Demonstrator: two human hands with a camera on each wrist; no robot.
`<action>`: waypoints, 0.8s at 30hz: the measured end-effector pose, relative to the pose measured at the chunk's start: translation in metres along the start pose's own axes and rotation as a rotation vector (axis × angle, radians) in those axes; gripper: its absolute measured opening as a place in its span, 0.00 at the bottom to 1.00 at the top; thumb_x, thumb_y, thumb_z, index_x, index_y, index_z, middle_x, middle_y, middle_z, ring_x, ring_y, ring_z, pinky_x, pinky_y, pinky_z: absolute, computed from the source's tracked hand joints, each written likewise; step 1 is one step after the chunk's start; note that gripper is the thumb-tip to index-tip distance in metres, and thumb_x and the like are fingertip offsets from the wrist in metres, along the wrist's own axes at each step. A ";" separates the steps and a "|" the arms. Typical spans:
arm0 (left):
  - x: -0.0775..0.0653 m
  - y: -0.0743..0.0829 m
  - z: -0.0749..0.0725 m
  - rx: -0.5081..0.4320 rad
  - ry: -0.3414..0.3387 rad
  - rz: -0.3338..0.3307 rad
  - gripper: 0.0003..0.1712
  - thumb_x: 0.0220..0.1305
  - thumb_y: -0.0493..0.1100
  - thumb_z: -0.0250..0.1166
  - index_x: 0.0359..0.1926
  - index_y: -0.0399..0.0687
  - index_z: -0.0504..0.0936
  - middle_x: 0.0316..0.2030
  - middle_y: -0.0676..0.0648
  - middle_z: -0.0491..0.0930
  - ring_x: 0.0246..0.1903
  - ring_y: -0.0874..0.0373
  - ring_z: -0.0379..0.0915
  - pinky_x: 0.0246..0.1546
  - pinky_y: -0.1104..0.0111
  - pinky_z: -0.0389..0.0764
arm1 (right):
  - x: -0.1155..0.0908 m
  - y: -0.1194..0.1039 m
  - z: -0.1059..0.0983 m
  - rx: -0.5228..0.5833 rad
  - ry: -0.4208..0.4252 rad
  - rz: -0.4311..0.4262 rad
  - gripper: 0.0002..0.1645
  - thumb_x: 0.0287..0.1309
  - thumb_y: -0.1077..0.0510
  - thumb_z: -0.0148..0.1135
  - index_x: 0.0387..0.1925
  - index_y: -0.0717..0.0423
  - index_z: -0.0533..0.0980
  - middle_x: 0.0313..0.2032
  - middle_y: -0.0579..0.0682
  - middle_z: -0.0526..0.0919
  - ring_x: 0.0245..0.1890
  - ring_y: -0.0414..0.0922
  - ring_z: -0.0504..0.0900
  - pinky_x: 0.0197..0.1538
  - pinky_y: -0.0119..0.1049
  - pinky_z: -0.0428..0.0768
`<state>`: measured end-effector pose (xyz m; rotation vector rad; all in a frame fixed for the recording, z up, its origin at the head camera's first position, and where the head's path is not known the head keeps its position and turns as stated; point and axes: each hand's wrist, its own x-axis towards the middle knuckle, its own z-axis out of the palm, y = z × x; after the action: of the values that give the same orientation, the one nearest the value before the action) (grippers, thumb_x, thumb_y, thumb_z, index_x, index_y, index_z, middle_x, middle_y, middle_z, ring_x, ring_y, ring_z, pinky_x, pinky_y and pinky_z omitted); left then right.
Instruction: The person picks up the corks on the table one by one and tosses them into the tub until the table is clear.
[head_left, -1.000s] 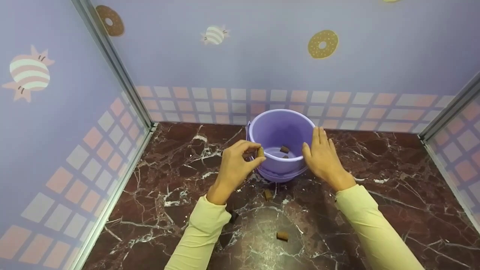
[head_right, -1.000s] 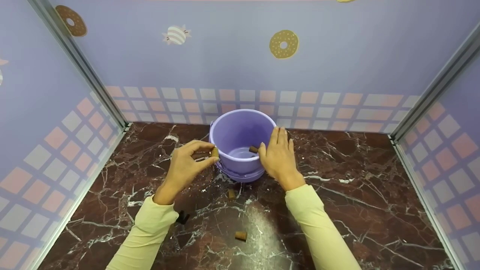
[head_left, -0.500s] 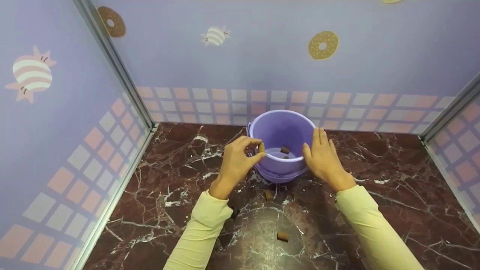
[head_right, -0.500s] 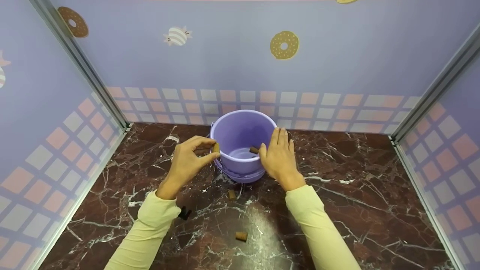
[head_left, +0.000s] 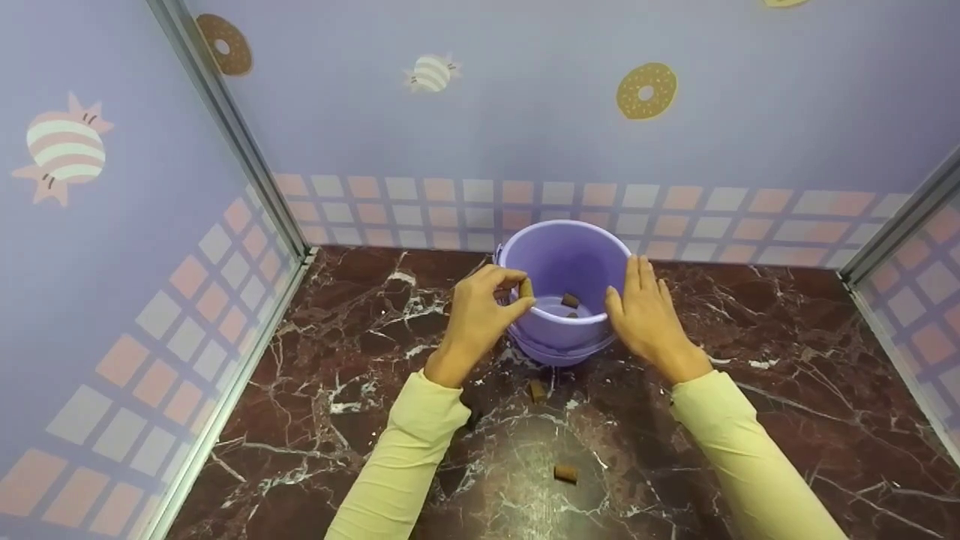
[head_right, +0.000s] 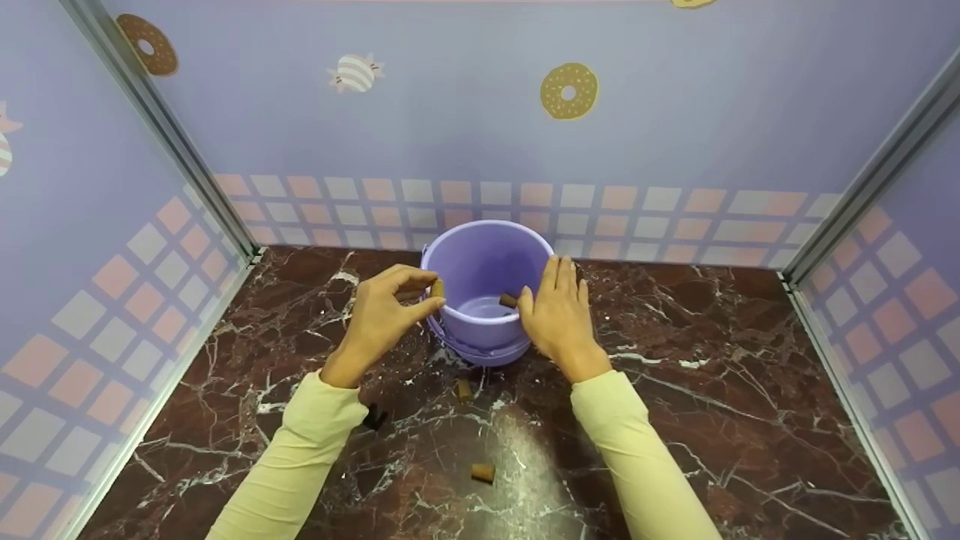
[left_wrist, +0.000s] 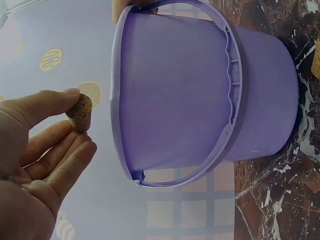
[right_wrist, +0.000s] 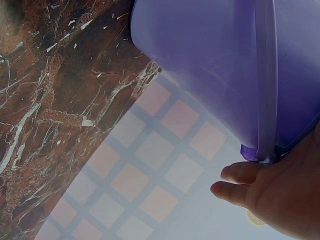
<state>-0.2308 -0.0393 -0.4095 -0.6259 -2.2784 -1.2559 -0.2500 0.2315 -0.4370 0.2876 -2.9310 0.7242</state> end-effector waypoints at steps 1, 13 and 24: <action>0.001 0.000 0.000 0.008 0.000 0.001 0.17 0.53 0.32 0.83 0.44 0.33 0.89 0.40 0.41 0.87 0.41 0.50 0.86 0.45 0.72 0.87 | 0.000 0.000 0.000 0.001 0.001 0.001 0.44 0.82 0.50 0.39 0.79 0.80 0.41 0.79 0.79 0.42 0.81 0.68 0.42 0.81 0.65 0.39; 0.007 0.002 0.003 0.057 -0.025 -0.012 0.18 0.54 0.35 0.83 0.46 0.36 0.90 0.42 0.42 0.88 0.43 0.49 0.85 0.46 0.68 0.87 | 0.000 0.000 -0.001 0.009 -0.009 0.007 0.44 0.82 0.50 0.39 0.79 0.80 0.40 0.79 0.79 0.41 0.81 0.69 0.41 0.81 0.65 0.38; 0.011 0.001 0.005 0.075 -0.032 -0.009 0.18 0.55 0.35 0.82 0.46 0.35 0.89 0.42 0.42 0.88 0.42 0.49 0.85 0.46 0.67 0.86 | 0.002 0.002 0.002 -0.003 0.023 -0.006 0.43 0.82 0.51 0.40 0.78 0.81 0.43 0.79 0.79 0.44 0.81 0.69 0.45 0.81 0.65 0.41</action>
<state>-0.2399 -0.0322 -0.4048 -0.6139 -2.3454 -1.1667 -0.2524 0.2322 -0.4398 0.2856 -2.9086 0.7176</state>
